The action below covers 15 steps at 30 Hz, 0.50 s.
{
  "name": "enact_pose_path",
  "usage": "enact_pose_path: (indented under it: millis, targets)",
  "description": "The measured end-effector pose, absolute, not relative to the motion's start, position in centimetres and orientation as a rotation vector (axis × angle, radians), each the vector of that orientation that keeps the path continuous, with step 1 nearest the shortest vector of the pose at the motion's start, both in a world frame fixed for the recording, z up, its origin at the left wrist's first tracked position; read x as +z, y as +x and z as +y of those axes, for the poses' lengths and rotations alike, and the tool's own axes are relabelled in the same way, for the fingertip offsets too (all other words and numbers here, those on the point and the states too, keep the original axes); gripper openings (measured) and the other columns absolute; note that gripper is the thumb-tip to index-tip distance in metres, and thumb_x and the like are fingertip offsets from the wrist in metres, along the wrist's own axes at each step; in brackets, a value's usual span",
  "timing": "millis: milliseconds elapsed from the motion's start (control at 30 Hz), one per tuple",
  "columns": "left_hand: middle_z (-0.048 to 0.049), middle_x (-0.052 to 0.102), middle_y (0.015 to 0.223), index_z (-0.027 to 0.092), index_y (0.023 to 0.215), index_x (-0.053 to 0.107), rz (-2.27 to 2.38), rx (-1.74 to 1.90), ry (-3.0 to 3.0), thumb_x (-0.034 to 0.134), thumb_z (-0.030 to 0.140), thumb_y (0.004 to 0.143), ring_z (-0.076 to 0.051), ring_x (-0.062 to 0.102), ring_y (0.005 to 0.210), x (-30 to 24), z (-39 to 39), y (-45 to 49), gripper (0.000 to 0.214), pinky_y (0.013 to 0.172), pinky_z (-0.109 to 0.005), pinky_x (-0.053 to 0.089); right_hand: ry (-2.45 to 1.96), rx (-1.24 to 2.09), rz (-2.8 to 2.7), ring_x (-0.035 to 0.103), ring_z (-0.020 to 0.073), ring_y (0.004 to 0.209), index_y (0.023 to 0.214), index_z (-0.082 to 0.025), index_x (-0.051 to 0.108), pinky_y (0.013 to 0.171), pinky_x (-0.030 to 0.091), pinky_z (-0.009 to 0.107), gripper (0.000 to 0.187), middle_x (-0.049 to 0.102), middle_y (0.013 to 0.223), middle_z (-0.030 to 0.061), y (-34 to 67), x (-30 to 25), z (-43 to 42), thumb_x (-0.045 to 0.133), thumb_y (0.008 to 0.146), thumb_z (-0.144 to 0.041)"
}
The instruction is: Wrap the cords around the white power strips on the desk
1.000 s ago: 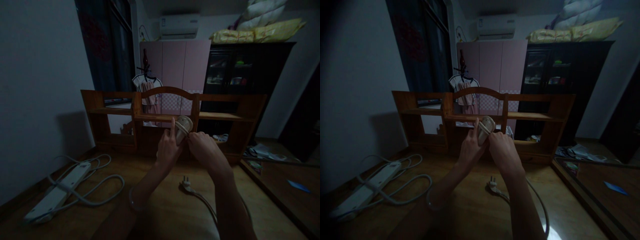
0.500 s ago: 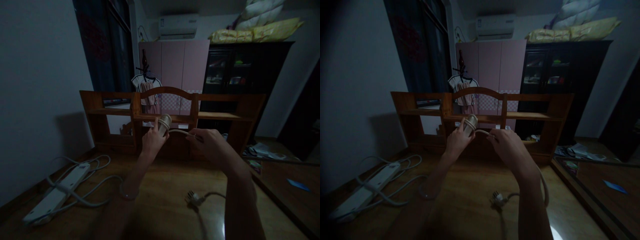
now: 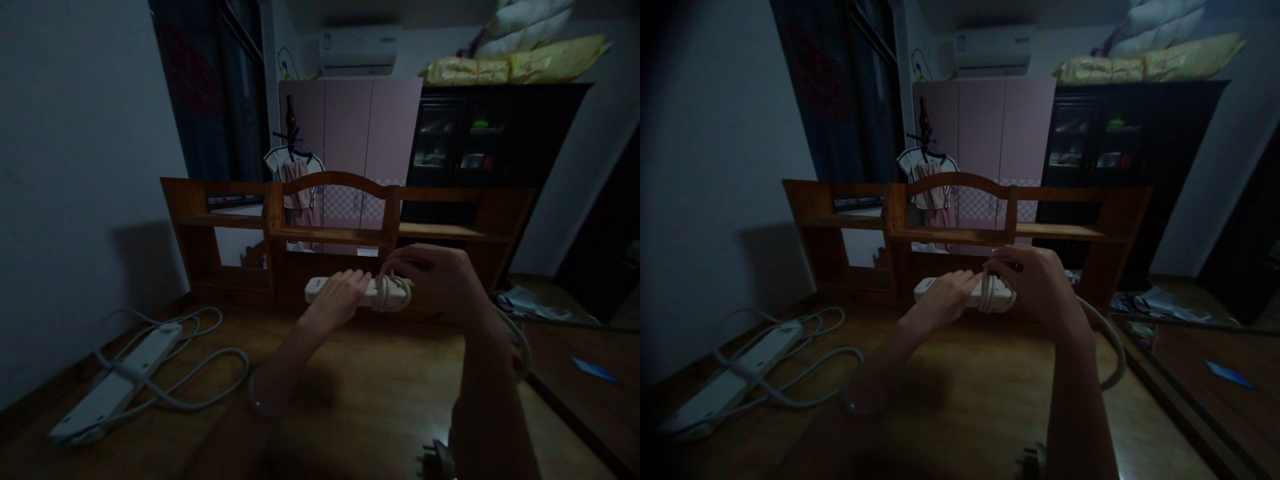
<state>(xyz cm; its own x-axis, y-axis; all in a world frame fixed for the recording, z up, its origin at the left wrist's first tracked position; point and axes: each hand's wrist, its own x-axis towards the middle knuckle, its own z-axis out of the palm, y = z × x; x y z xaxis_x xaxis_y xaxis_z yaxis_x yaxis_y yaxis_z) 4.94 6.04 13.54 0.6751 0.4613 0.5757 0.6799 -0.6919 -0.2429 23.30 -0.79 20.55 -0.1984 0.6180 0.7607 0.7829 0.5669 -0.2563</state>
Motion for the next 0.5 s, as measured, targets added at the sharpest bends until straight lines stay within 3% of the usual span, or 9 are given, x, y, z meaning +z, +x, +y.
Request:
enact_pose_path:
  millis: [133, 267, 500]
  targets:
    - [-0.0139, 0.062, 0.118, 0.012, 0.128, 0.052, -0.590, -0.800, -2.552, 0.041, 0.008, 0.091, -0.027, 0.057, 0.111, 15.0, 4.8, 4.9, 0.039, 0.097, -0.042, 0.043, -1.057, -0.001, -1.794, 0.063, 0.0177, 0.072, 0.084, -0.019, 0.073, 0.065, 0.046, 0.025, 0.023, 0.071, 0.078, 0.0030, 26.0, 20.2, -0.2, 0.072, 0.078, -0.041]
    - [-0.0124, 0.059, 0.129, 0.019, 0.132, 0.052, -0.442, -1.109, -2.686, 0.037, 0.016, 0.096, -0.026, 0.052, 0.123, 16.1, 2.7, 4.7, 0.039, 0.107, -0.044, 0.035, -0.998, 0.226, -1.696, 0.063, 0.0173, 0.071, 0.079, -0.018, 0.073, 0.062, 0.046, 0.024, 0.022, 0.071, 0.079, 0.0046, 27.9, 20.0, -0.3, 0.074, 0.075, -0.040]
    - [-0.0079, 0.061, 0.129, 0.024, 0.139, 0.047, -0.330, -1.510, -2.656, 0.056, 0.021, 0.089, -0.024, 0.058, 0.117, 16.6, -0.5, 4.5, 0.051, 0.103, -0.036, 0.042, -0.943, 0.619, -1.750, 0.060, 0.0172, 0.064, 0.085, -0.017, 0.074, 0.057, 0.045, 0.026, 0.026, 0.067, 0.073, 0.0042, 26.9, 19.6, 0.3, 0.064, 0.082, -0.041]
